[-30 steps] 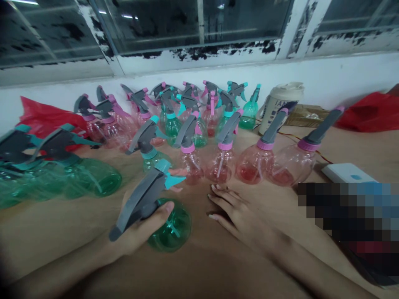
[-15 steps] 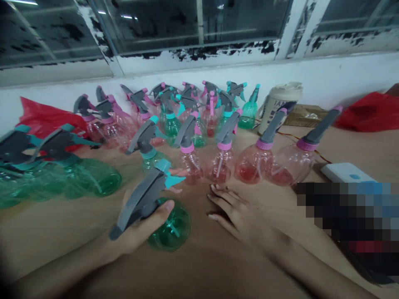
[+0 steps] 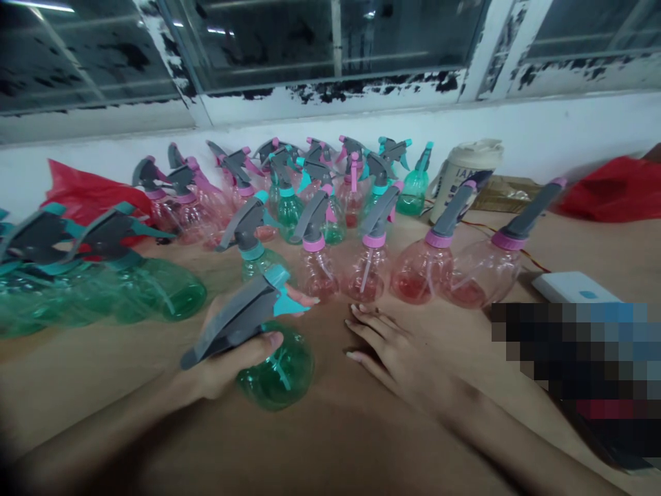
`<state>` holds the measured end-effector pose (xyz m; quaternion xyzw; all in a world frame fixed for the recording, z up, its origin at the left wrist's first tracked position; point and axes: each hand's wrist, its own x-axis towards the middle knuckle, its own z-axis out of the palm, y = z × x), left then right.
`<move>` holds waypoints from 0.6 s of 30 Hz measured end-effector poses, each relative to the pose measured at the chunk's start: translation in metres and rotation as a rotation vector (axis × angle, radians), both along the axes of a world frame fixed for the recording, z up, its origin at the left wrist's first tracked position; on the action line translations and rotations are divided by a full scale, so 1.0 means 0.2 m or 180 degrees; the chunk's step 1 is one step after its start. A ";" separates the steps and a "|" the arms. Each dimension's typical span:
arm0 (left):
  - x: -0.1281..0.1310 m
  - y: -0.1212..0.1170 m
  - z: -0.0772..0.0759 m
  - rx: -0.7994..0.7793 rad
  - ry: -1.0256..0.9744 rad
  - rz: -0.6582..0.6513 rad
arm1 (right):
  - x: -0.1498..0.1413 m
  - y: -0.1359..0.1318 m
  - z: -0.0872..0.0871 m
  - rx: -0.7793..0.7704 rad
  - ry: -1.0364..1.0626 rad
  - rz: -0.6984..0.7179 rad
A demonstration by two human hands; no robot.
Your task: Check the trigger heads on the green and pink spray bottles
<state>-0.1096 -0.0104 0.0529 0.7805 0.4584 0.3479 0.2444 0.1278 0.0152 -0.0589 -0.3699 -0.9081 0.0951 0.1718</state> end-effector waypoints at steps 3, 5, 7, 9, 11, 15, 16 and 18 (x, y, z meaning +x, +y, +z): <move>0.00 0.00 0.00 -0.0107 -0.0125 -0.0132 | 0.00 0.00 0.00 0.0040 0.0018 -0.0016; -0.01 0.00 0.00 -0.0144 -0.0126 -0.0151 | 0.00 0.00 0.00 0.0065 0.0083 -0.0031; -0.01 0.00 0.00 -0.0099 -0.0032 -0.0100 | 0.00 0.00 0.00 0.0062 0.0132 -0.0025; -0.01 0.01 0.01 -0.0023 0.0042 -0.0053 | 0.00 0.00 0.00 0.0050 0.0108 -0.0008; 0.00 0.01 0.01 -0.0007 0.0108 -0.0013 | 0.00 0.00 0.00 0.0042 0.0063 0.0018; 0.02 0.01 0.00 -0.0046 0.0240 0.0060 | 0.00 0.00 0.00 0.0046 0.0090 0.0045; 0.02 0.01 0.00 -0.0037 0.0246 0.0089 | 0.00 0.00 0.00 0.0048 0.0098 0.0050; 0.03 0.00 -0.01 -0.0044 0.0199 0.0171 | 0.00 0.00 0.00 0.0053 0.0098 0.0053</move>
